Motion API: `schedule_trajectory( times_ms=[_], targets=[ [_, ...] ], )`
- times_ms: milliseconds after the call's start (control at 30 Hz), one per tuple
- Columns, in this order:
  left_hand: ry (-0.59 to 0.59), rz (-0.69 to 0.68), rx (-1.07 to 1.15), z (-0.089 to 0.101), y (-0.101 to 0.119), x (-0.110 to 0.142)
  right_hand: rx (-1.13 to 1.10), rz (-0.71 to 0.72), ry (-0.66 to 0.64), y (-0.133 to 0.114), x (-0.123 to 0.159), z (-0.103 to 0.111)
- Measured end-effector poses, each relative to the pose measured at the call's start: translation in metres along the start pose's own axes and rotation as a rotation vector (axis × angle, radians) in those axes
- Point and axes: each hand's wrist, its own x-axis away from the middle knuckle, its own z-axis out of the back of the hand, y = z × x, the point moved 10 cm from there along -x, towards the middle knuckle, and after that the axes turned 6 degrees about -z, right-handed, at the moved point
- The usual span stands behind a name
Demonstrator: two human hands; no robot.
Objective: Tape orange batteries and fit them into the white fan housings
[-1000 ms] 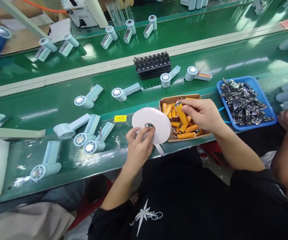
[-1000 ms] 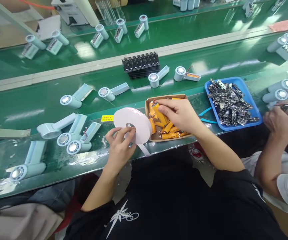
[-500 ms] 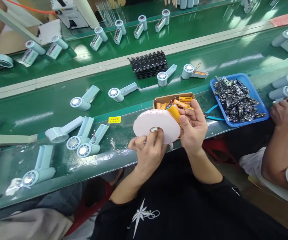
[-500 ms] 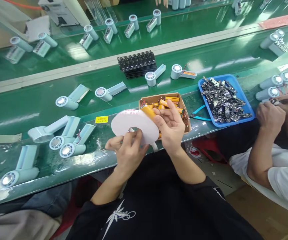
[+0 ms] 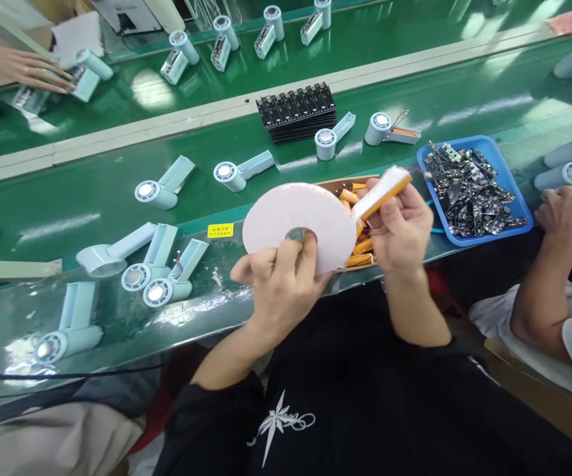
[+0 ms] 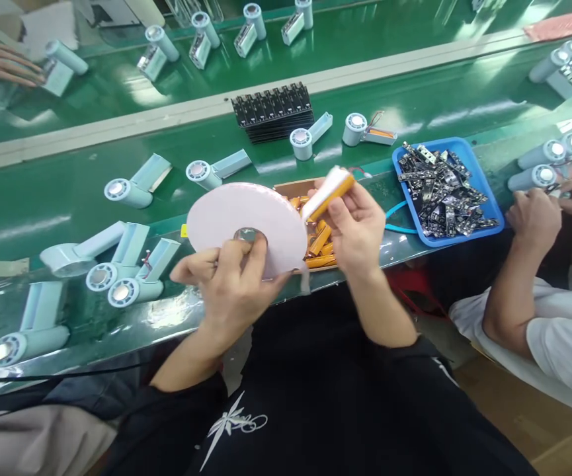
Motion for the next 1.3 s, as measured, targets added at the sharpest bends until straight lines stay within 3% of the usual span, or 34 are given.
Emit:
schedule_trajectory(
  times_ms=[100, 167, 267, 333, 400, 467, 533, 633, 667, 733, 833, 933, 1000, 1100, 1300],
  targets=[
    [-0.012, -0.003, 0.011, -0.006, 0.017, 0.011, -0.07, -0.03, 0.141, 0.025, 0.006, 0.018],
    [-0.127, -0.056, 0.019, -0.01, 0.013, 0.033, -0.066, 0.044, 0.233, 0.019, -0.002, 0.065],
    [-0.35, -0.04, -0.018, -0.011, -0.038, 0.074, -0.129, 0.329, 0.531, -0.015, -0.003, 0.169],
    [-0.412, 0.017, -0.026, -0.01, -0.084, 0.083, -0.086, 0.349, 0.503, -0.025, -0.01, 0.199],
    [-0.373, 0.022, 0.043, -0.016, -0.112, 0.057, 0.023, 0.238, 0.326, -0.02, -0.023, 0.186],
    [-0.308, -0.004, 0.146, -0.037, -0.115, -0.002, 0.08, 0.161, 0.203, -0.01, -0.032, 0.157],
    [-0.335, -0.01, 0.188, -0.079, -0.1, -0.082, 0.062, 0.161, 0.169, -0.005, -0.042, 0.128],
    [-0.477, -0.047, 0.095, -0.155, -0.056, -0.197, -0.004, 0.169, 0.138, -0.004, -0.061, 0.094],
    [-0.533, -0.053, 0.033, -0.177, -0.043, -0.225, -0.028, 0.168, 0.121, -0.005, -0.065, 0.089],
    [-0.634, -0.078, -0.071, -0.208, -0.024, -0.257, -0.078, 0.165, 0.103, -0.009, -0.065, 0.092],
    [-0.704, -0.146, -0.12, -0.227, -0.019, -0.259, -0.124, 0.16, 0.127, -0.014, -0.049, 0.123],
    [-0.753, -0.236, -0.108, -0.232, -0.028, -0.236, -0.079, 0.141, 0.12, -0.018, -0.035, 0.154],
    [-0.779, -0.303, -0.099, -0.233, -0.032, -0.224, -0.03, 0.133, 0.093, -0.02, -0.039, 0.162],
    [-0.812, -0.357, -0.087, -0.237, -0.036, -0.223, 0.046, 0.121, 0.027, -0.017, -0.07, 0.152],
    [-0.871, -0.34, -0.05, -0.248, -0.043, -0.242, 0.3, 0.163, -0.082, 0.014, -0.163, 0.107]
  ],
)
